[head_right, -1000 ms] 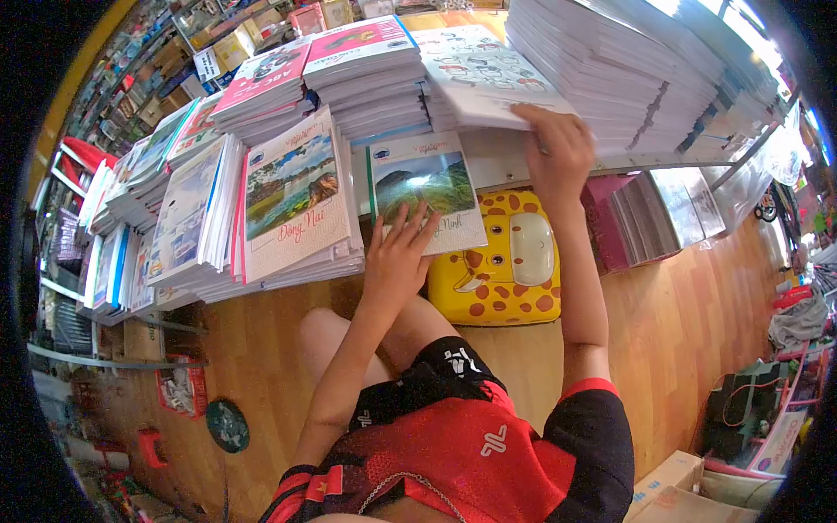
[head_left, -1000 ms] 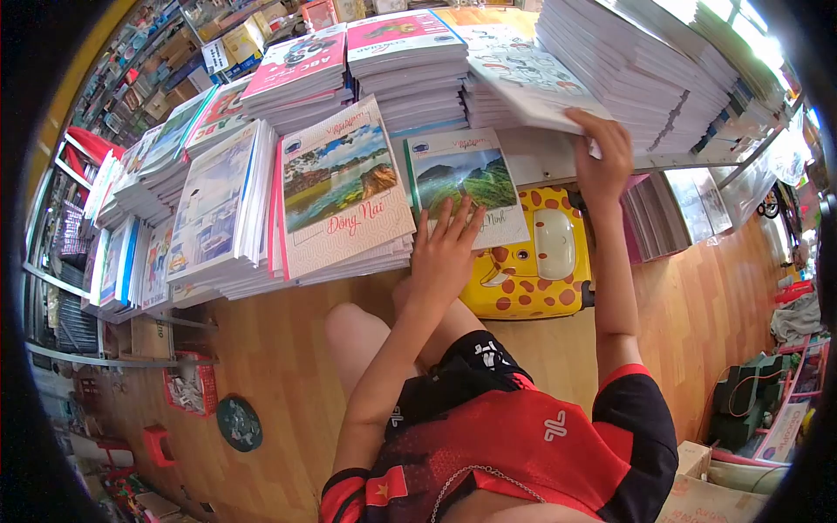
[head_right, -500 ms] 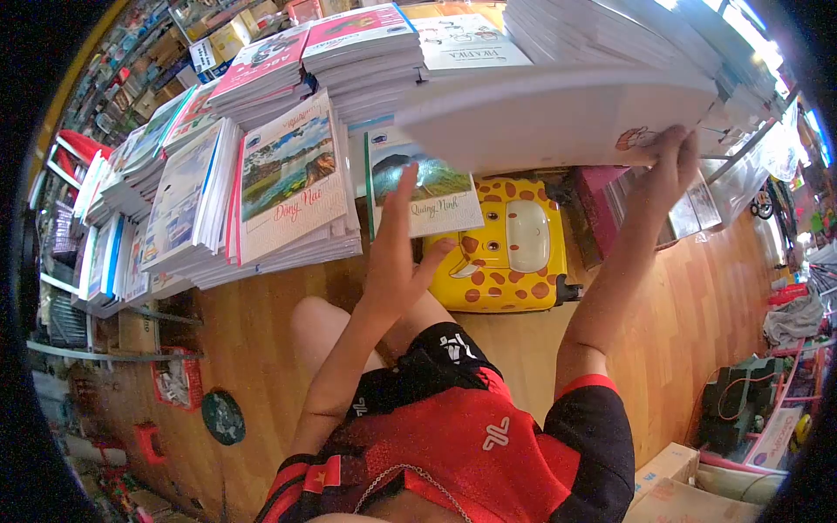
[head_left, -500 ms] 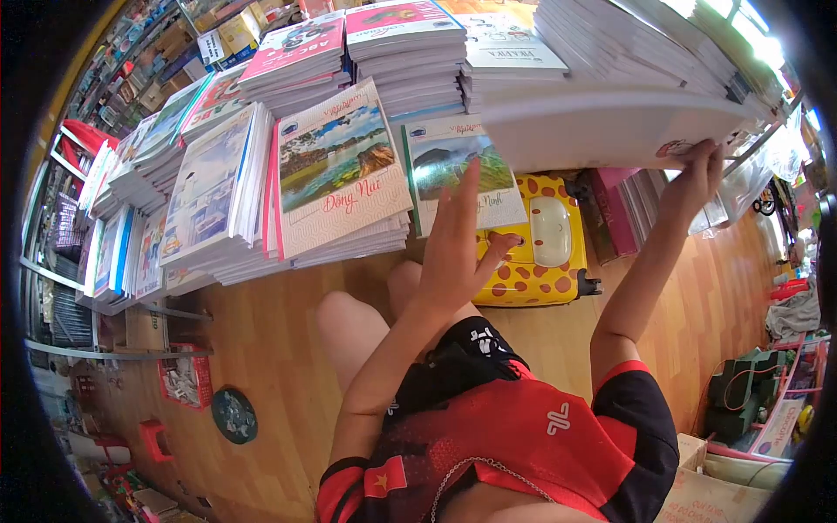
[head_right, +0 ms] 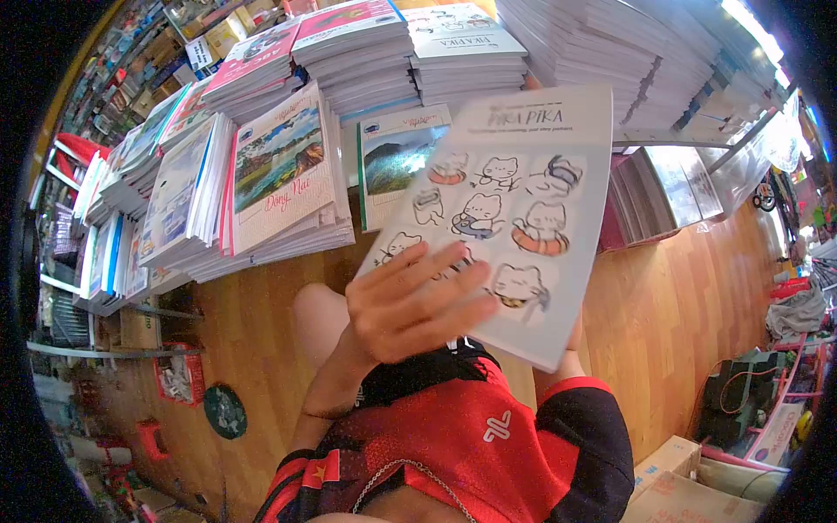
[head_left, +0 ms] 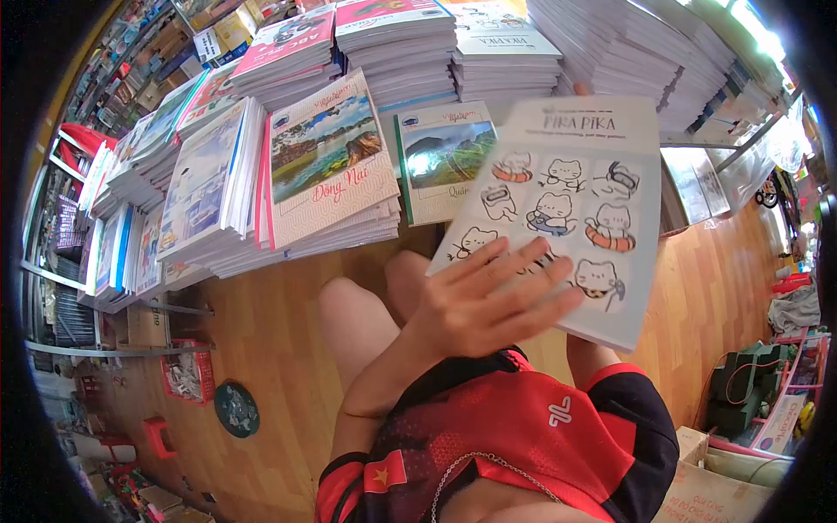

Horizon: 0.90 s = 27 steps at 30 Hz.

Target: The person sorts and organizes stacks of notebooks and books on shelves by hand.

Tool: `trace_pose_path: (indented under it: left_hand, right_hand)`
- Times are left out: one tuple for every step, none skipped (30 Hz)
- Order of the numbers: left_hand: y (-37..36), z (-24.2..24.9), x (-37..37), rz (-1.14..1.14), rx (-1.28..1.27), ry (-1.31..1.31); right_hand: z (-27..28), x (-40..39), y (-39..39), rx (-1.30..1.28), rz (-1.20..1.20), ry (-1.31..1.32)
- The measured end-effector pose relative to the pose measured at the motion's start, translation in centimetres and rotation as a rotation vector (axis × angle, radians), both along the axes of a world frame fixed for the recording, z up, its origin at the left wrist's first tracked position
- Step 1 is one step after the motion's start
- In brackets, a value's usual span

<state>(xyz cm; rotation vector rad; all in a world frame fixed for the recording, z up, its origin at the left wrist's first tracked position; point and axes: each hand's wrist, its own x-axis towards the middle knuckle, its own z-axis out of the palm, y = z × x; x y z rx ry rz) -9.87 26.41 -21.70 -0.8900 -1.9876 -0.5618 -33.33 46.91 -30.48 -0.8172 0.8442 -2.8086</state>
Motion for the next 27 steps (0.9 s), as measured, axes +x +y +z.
trace_pose_path:
  left_hand:
    - [0.4, 0.3, 0.4, 0.051, -0.062, -0.025]
    - [0.9, 0.6, 0.7, 0.101, -0.122, -0.053]
    - [1.4, 0.6, 0.9, 0.151, -0.18, -0.083]
    - [1.6, -0.1, 0.8, 0.171, -0.19, -0.1]
    - [1.7, -0.8, 0.5, 0.186, -0.175, -0.111]
    - [1.7, -1.6, 0.0, 0.202, -0.161, -0.123]
    - [1.7, -2.4, -0.4, 0.218, -0.148, -0.135]
    - [1.6, -3.3, -0.8, 0.243, -0.143, -0.167]
    - [1.7, -3.9, -0.9, 0.277, -0.143, -0.192]
    - [1.8, -4.4, -1.0, 0.31, -0.146, -0.218]
    - [1.8, -4.9, -1.0, 0.342, -0.15, -0.247]
    - [2.0, -5.4, -1.0, 0.35, -0.132, -0.318]
    - [2.1, -6.0, -1.1, 0.374, -0.143, -0.325]
    - [2.3, -6.7, -1.3, 0.398, -0.154, -0.329]
    - [2.3, -7.3, -1.6, 0.423, -0.164, -0.331]
    - [2.2, -7.6, -1.8, 0.433, -0.185, -0.342]
    - [2.2, -7.8, -2.0, 0.43, -0.18, -0.344]
    - [2.1, -8.0, -2.1, 0.428, -0.175, -0.348]
    - [2.0, -8.1, -2.2, 0.425, -0.17, -0.352]
    - [1.9, -8.1, -2.2, 0.408, -0.137, -0.392]
    - [1.8, -8.0, -2.2, 0.392, -0.103, -0.433]
    - [1.6, -7.9, -2.2, 0.377, -0.07, -0.47]
    - [1.5, -7.7, -2.1, 0.356, -0.017, -0.549]
    - [1.5, -7.4, -2.1, 0.335, 0.037, -0.627]
    - [1.4, -7.2, -2.1, 0.313, 0.091, -0.703]
    - [1.2, -7.0, -2.1, 0.304, 0.113, -0.731]
    - [1.1, -6.9, -2.1, 0.296, 0.135, -0.759]
  right_hand:
    - [0.0, 0.3, -0.2, 0.04, -0.011, -0.031]
    - [-0.1, 1.1, -0.5, 0.094, -0.03, -0.067]
    - [-0.2, 1.6, -0.8, 0.164, -0.044, -0.109]
    - [-0.2, 1.9, -1.0, 0.237, -0.051, -0.152]
    - [-0.5, 2.8, -1.3, 0.317, -0.065, -0.196]
    - [-0.4, 3.2, -1.4, 0.398, -0.069, -0.234]
    - [-0.6, 4.0, -1.8, 0.475, -0.075, -0.272]
    - [-0.8, 4.5, -1.9, 0.55, -0.079, -0.303]
    - [-0.7, 4.7, -2.0, 0.619, -0.083, -0.326]
    - [-0.9, 5.3, -2.1, 0.679, -0.083, -0.352]
    - [-0.9, 5.4, -2.0, 0.739, -0.082, -0.374]
    - [-1.1, 5.5, -1.9, 0.74, -0.054, -0.405]
    - [-1.4, 5.7, -1.8, 0.755, -0.036, -0.423]
    - [-1.8, 6.1, -1.5, 0.644, 0.039, -0.45]
    - [-2.0, 6.6, -1.2, 0.536, 0.115, -0.48]
    - [-2.1, 7.0, -1.1, 0.424, 0.187, -0.501]
    - [-2.3, 7.6, -1.0, 0.456, 0.138, -0.495]
    - [-1.7, 8.8, -1.7, 0.487, 0.09, -0.49]
    - [-1.4, 9.5, -2.0, 0.519, 0.041, -0.485]
    - [-1.7, 9.8, -1.8, 0.512, 0.051, -0.474]
    - [-1.5, 10.2, -1.9, 0.497, 0.071, -0.479]
    - [-0.9, 10.6, -2.0, 0.482, 0.091, -0.481]
    - [-0.5, 10.9, -2.0, 0.468, 0.111, -0.484]
    - [-0.5, 11.0, -2.1, 0.483, 0.086, -0.51]
    - [-0.5, 11.1, -2.1, 0.497, 0.061, -0.533]
    - [-0.5, 11.1, -2.1, 0.512, 0.035, -0.556]
    - [-0.5, 11.1, -2.1, 0.502, 0.039, -0.553]
